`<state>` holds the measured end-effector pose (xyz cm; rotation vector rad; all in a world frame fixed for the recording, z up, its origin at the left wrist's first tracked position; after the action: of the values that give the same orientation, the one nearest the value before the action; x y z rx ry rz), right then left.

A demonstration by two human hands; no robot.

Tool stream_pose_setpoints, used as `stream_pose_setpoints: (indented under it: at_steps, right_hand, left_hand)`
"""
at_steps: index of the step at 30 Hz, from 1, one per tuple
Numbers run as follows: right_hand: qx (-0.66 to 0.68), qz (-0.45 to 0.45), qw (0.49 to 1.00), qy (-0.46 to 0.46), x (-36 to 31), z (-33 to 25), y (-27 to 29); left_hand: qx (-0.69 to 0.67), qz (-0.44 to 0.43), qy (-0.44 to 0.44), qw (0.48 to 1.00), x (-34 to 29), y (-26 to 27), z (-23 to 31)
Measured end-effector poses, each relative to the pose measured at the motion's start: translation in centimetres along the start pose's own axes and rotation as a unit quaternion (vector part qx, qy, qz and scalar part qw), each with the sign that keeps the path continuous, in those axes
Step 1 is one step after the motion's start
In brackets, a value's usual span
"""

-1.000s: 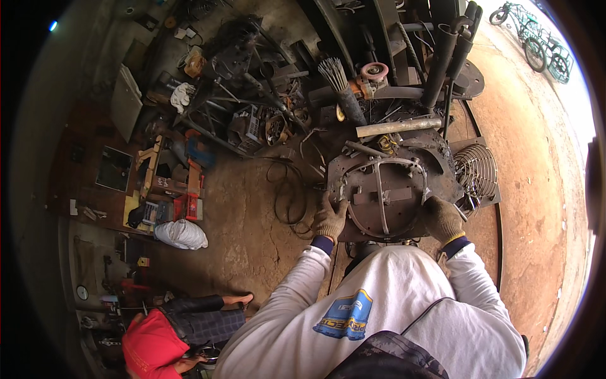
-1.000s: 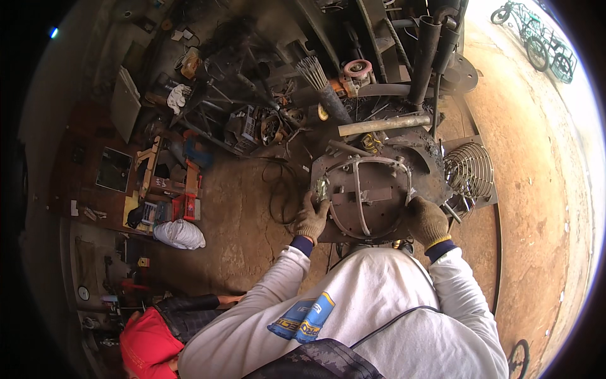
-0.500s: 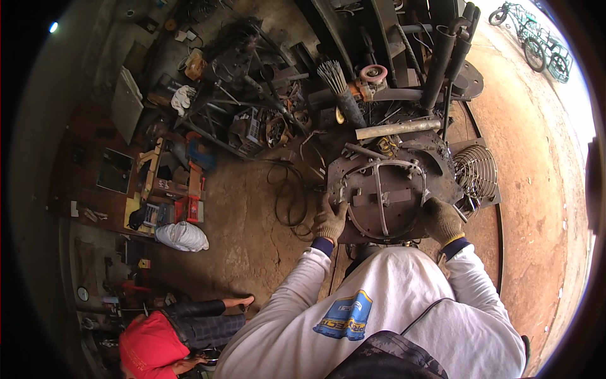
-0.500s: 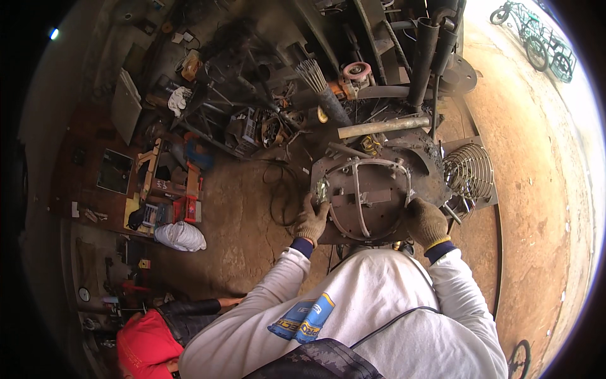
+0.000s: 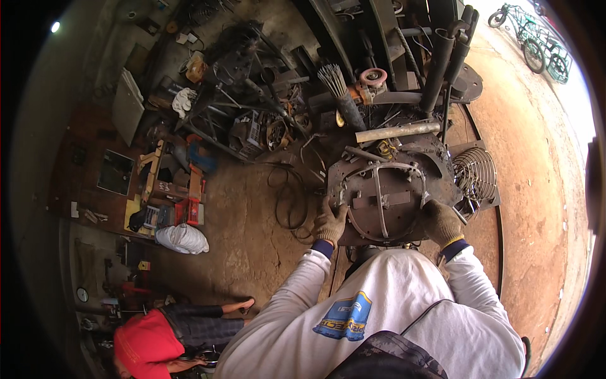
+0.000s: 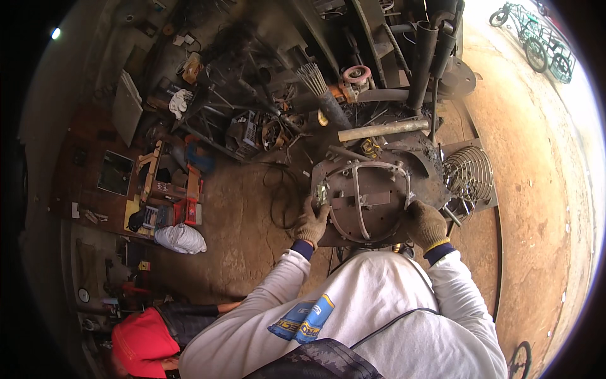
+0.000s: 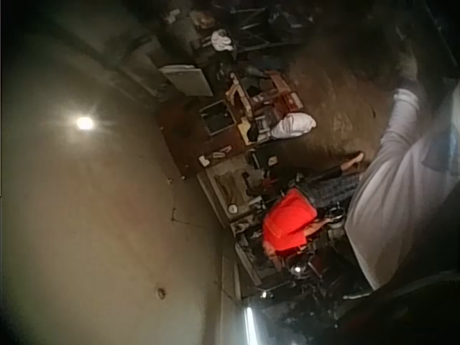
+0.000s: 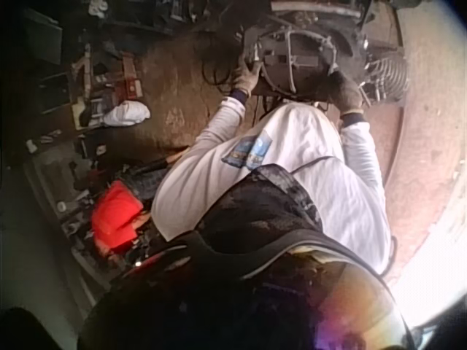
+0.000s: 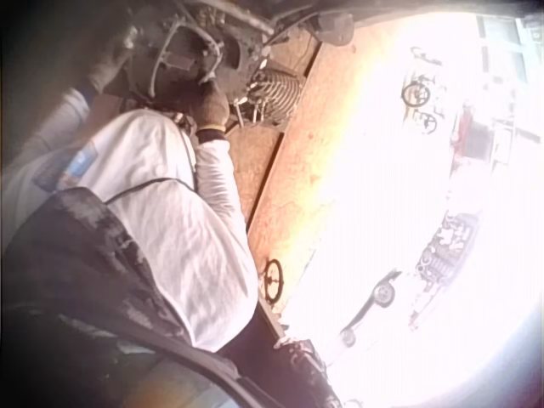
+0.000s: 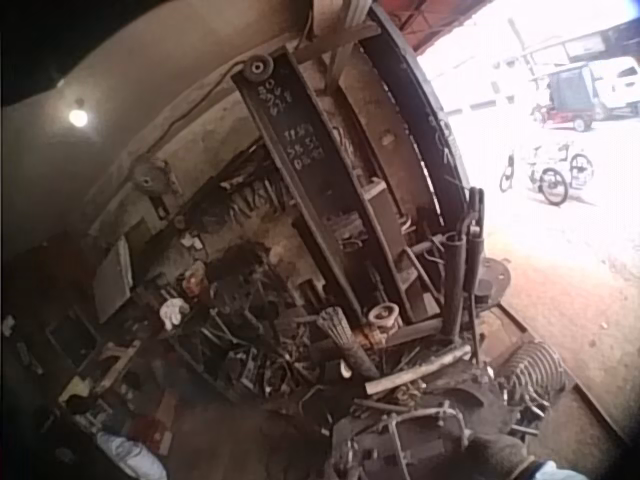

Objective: The person positions and aligns metal pieces on a jig within a fabrication shop, using their gloved hands to set and check the fit of the components before picking up a metal pipe.

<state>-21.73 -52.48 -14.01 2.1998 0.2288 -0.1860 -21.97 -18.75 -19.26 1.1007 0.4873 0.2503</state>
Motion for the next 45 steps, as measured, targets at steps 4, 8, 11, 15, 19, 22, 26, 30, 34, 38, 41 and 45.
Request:
stream_pose_setpoints:
  at_steps: [4, 8, 11, 15, 19, 22, 26, 30, 34, 38, 41, 45]
  right_hand:
    - [-0.003, 0.005, 1.0, -0.005, -0.1, -0.1, 0.1]
    - [-0.004, 0.005, 1.0, -0.002, -0.1, -0.2, 0.1]
    - [-0.01, -0.003, 1.0, 0.003, -0.1, -0.4, 0.2]
    - [-0.01, 0.002, 1.0, 0.004, -0.2, -0.7, 0.4]
    - [-0.009, 0.013, 1.0, 0.009, -0.2, -0.4, 0.2]
    - [-0.012, 0.013, 1.0, 0.011, -0.1, -0.3, 0.0]
    - [-0.018, 0.018, 1.0, 0.012, 0.0, 0.1, -0.3]
    - [-0.025, 0.013, 1.0, 0.008, -0.1, -0.3, -0.1]
    - [-0.029, 0.014, 0.999, 0.005, -0.2, -0.3, -0.1]
    - [-0.024, 0.01, 1.0, 0.002, -0.3, -0.7, 0.2]
    - [-0.021, 0.017, 1.0, 0.007, -0.4, -0.7, 0.2]
    - [-0.026, 0.012, 1.0, -0.006, -0.4, -0.8, 0.3]
  left_hand:
    - [-0.003, -0.008, 0.006, 1.0, -0.1, 0.3, 0.3]
    - [0.0, -0.007, 0.011, 1.0, -0.1, 0.3, 0.2]
    - [0.006, -0.011, 0.014, 1.0, -0.1, 0.3, 0.3]
    - [0.009, 0.006, -0.005, 1.0, -0.1, 0.2, 0.1]
    - [0.004, -0.02, 0.009, 1.0, -0.3, 0.6, 0.5]
    - [0.002, -0.024, 0.013, 1.0, -0.5, 0.9, 0.7]
    - [-0.007, -0.012, -0.004, 1.0, -0.5, 0.8, 0.7]
    - [-0.002, -0.02, 0.004, 1.0, -0.6, 1.0, 0.8]
    - [0.0, -0.026, 0.016, 1.0, -0.8, 1.4, 1.2]
    - [-0.007, -0.019, 0.008, 1.0, -0.8, 1.3, 1.1]
    - [-0.017, -0.012, -0.004, 1.0, -0.6, 1.0, 0.7]
    - [-0.003, -0.019, 0.002, 1.0, -0.7, 1.3, 1.3]
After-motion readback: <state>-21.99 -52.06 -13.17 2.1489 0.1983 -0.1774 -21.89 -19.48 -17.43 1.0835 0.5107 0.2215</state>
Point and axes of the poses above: each hand's wrist, its own x-axis towards the middle knuckle, its own y-axis out of the back of the hand, z = x × y, the point moved 3 cm from there along x, towards the middle knuckle
